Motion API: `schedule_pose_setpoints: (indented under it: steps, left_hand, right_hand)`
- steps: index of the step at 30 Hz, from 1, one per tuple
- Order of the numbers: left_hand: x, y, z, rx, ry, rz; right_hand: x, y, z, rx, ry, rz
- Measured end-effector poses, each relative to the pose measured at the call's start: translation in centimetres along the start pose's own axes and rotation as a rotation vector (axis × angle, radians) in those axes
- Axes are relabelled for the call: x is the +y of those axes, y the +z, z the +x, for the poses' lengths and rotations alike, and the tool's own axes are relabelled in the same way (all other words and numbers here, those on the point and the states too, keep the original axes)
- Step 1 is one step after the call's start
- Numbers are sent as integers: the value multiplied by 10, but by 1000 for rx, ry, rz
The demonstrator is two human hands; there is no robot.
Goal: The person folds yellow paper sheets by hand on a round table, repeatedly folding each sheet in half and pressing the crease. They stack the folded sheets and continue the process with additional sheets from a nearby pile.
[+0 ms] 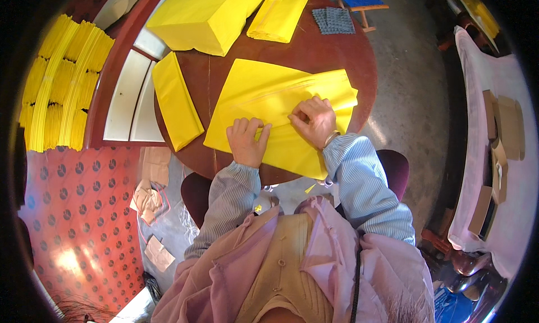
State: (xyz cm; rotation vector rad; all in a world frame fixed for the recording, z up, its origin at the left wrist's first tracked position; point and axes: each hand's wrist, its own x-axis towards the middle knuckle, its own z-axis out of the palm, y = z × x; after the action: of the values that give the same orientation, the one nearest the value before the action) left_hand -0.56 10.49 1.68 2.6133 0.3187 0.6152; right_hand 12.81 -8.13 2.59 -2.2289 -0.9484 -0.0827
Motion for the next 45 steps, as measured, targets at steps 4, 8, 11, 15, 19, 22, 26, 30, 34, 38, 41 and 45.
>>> schedule_pose_setpoints:
  steps: [4,8,11,15,19,22,26,30,34,38,41,45]
  left_hand:
    - [1,0,3,144,79,-3]
    - [0,1,6,150,115,-22]
    - [-1,0,5,129,96,-15]
    - [0,-3,2,82,98,78]
    - [6,-1,0,10,111,147]
    - [7,-4,-6,-9,67,147]
    - [5,-12,-15,20,58,103]
    - [6,-16,-20,53,58,76]
    - [11,-11,-17,104,73,91]
    - [8,-14,-15,105,107,116]
    - [3,-17,-18,72,80,120]
    - [-3,-15,-21,95,59,134]
  right_hand:
    - [-3,3,3,155,-96,-31]
    - [-4,2,3,171,-154,-93]
    - [-6,-1,1,122,-106,-80]
    - [-14,2,4,71,-86,-141]
    - [-20,8,7,108,-224,-115]
    - [-6,-11,-7,63,-175,-83]
    - [15,-37,-28,137,-136,-180]
    - [12,-41,-24,179,-97,-176]
    - [-27,-3,-1,21,-226,-26]
    - [-47,21,9,-61,-295,-45]
    - [-37,11,2,-99,-256,-50]
    - [-18,-13,-12,-60,-207,-50]
